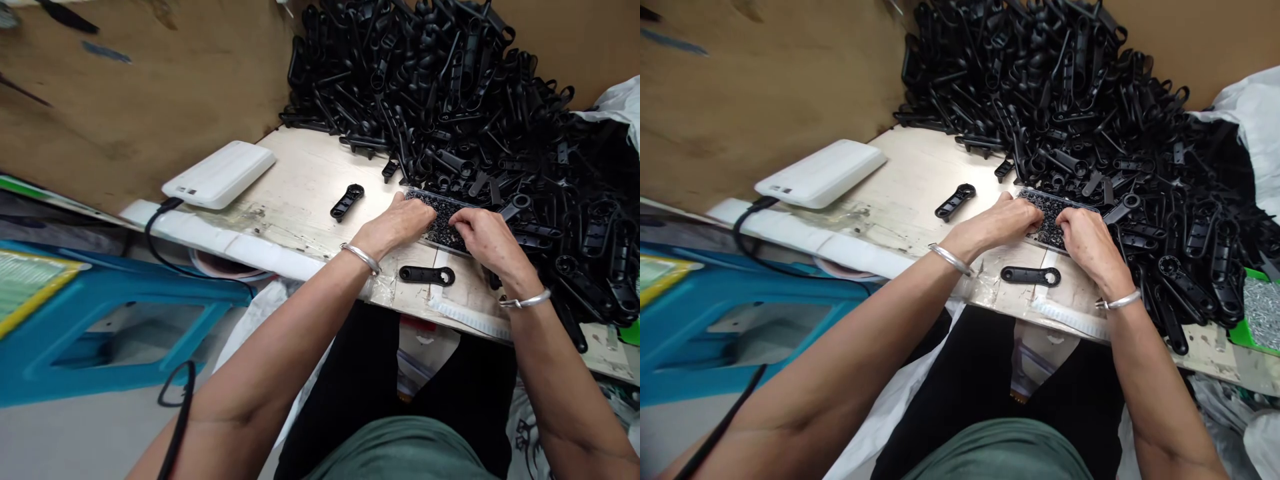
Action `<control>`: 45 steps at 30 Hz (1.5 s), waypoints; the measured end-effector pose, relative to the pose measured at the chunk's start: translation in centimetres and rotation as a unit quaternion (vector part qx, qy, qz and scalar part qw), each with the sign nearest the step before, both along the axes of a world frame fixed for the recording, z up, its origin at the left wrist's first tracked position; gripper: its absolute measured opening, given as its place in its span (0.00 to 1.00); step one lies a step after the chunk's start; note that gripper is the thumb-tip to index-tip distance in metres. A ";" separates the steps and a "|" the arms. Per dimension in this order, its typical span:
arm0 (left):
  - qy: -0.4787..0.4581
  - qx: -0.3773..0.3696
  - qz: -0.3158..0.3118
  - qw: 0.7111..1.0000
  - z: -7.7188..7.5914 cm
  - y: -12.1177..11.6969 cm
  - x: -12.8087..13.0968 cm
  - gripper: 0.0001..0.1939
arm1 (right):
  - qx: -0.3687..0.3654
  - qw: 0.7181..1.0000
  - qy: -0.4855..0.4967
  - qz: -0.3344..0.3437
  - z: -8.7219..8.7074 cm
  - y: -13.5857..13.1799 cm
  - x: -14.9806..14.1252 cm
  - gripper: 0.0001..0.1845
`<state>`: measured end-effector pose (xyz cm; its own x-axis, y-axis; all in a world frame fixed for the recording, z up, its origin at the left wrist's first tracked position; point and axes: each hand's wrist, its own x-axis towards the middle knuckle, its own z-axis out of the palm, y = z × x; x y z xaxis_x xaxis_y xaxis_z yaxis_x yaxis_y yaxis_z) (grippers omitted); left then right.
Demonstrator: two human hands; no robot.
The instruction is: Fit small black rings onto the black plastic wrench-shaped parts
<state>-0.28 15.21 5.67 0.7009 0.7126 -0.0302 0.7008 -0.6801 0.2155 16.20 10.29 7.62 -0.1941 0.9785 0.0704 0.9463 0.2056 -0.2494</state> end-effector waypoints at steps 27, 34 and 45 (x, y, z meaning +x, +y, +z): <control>-0.064 0.018 -0.006 0.998 0.6 -8.2 -3.2 0.06 | -0.037 0.992 0.121 0.029 -2.1 -8.1 0.2 0.11; -0.140 0.016 0.015 0.990 -2.0 -9.8 -3.4 0.03 | -0.045 0.995 0.082 -0.022 -3.0 -7.9 -1.1 0.09; -0.176 0.016 0.012 0.984 -2.7 -9.6 -3.5 0.04 | -0.105 0.984 0.115 0.084 -2.0 -6.5 0.3 0.09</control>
<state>-3.81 5.60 2.92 0.6472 0.7256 0.2338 0.6025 -0.6748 0.4262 16.51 3.83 5.60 -0.3564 0.9317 -0.0696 0.8172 0.2747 -0.5066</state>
